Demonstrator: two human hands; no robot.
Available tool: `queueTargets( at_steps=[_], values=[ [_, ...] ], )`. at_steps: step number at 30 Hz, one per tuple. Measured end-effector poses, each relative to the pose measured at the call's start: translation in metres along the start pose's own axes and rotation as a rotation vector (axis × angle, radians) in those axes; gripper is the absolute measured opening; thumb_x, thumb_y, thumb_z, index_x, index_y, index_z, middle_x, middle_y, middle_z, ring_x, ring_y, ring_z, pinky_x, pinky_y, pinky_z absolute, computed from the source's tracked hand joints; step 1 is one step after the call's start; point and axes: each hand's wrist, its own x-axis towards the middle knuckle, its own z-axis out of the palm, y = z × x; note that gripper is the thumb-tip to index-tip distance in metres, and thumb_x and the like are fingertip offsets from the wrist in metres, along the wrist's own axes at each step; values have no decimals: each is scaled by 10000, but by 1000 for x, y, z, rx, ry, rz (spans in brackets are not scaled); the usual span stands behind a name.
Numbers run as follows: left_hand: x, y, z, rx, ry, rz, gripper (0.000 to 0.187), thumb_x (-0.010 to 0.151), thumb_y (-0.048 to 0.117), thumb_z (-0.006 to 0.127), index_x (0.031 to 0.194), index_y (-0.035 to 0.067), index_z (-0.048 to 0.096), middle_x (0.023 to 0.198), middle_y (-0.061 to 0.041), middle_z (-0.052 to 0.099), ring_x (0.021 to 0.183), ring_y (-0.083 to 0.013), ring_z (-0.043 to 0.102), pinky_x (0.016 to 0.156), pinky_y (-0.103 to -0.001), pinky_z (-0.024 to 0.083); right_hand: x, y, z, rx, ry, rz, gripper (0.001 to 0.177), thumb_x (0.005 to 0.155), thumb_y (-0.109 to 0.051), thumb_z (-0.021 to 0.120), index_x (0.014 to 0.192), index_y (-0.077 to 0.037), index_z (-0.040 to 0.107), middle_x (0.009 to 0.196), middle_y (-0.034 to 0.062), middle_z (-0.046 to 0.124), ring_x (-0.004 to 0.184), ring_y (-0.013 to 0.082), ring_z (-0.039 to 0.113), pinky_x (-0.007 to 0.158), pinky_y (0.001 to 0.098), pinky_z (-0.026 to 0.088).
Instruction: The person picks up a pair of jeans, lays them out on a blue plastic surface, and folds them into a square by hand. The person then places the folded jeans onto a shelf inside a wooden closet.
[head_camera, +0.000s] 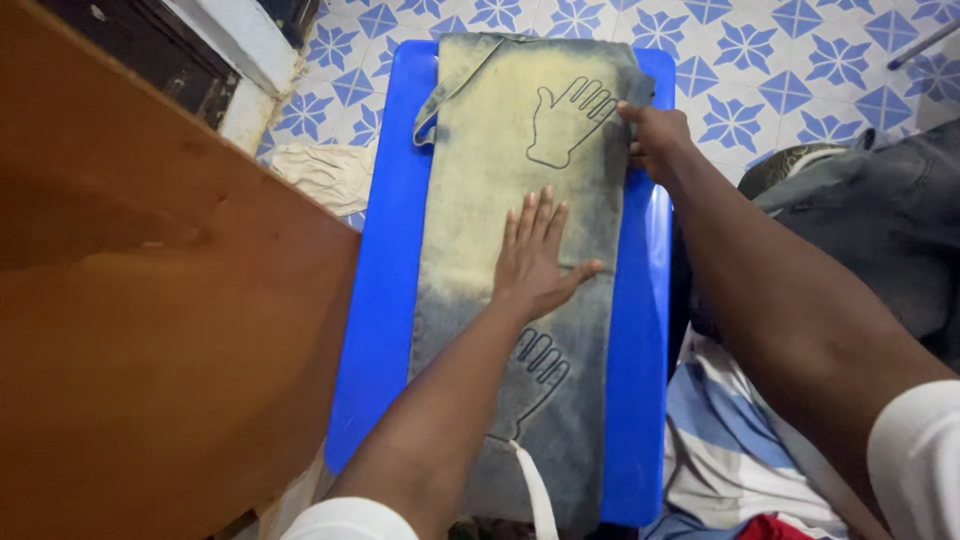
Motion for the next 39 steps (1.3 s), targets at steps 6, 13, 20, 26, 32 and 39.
queueTargets(
  at_steps=[6, 13, 20, 26, 32, 39],
  values=[
    [-2, 2, 10, 136, 35, 2, 1045, 910, 805, 379, 1636, 91, 143, 1719, -134, 19, 1582, -307, -27, 1253, -505, -19, 48, -13, -4, 299, 1, 41, 335, 931, -208, 732, 1197, -23, 648, 1120, 146, 683, 923, 289, 728, 800, 434, 607],
    [-6, -2, 9, 145, -44, -15, 1018, 885, 817, 336, 1621, 149, 117, 1701, -89, 2, 1560, -283, -40, 1228, -493, -32, 107, 8, -7, 420, 156, 79, 273, 840, -95, 733, 1087, 7, 681, 1047, 138, 718, 868, 266, 722, 752, 477, 631],
    [-34, -17, 3, 144, -46, -46, 990, 895, 808, 348, 1630, 171, 163, 1710, -77, 35, 1568, -281, -19, 1241, -494, -19, 41, -21, 9, -195, 575, -6, 411, 776, -245, 896, 941, 67, 686, 929, 156, 739, 758, 212, 713, 652, 387, 575],
    [-68, -27, -1, 131, -25, -98, 984, 910, 783, 401, 1620, 140, 177, 1709, -106, 47, 1566, -300, -5, 1238, -517, -5, 38, -28, 1, 130, 419, -37, 393, 848, -292, 847, 907, 56, 673, 834, 170, 728, 605, 239, 694, 527, 413, 579],
    [-74, -33, 2, 142, -25, -99, 996, 898, 772, 411, 1618, 136, 146, 1697, -110, 25, 1554, -302, -19, 1227, -523, -7, 54, -49, -17, -379, 295, -110, 402, 902, -358, 806, 856, 27, 702, 749, 150, 709, 567, 218, 693, 489, 365, 588],
    [-76, -32, 2, 127, 21, -90, 991, 902, 763, 443, 1621, 132, 184, 1706, -111, 54, 1565, -305, 2, 1238, -524, 3, 99, -55, -16, -914, 164, -143, 542, 833, -452, 896, 867, 60, 720, 753, 157, 704, 589, 218, 677, 526, 342, 566]
  ],
)
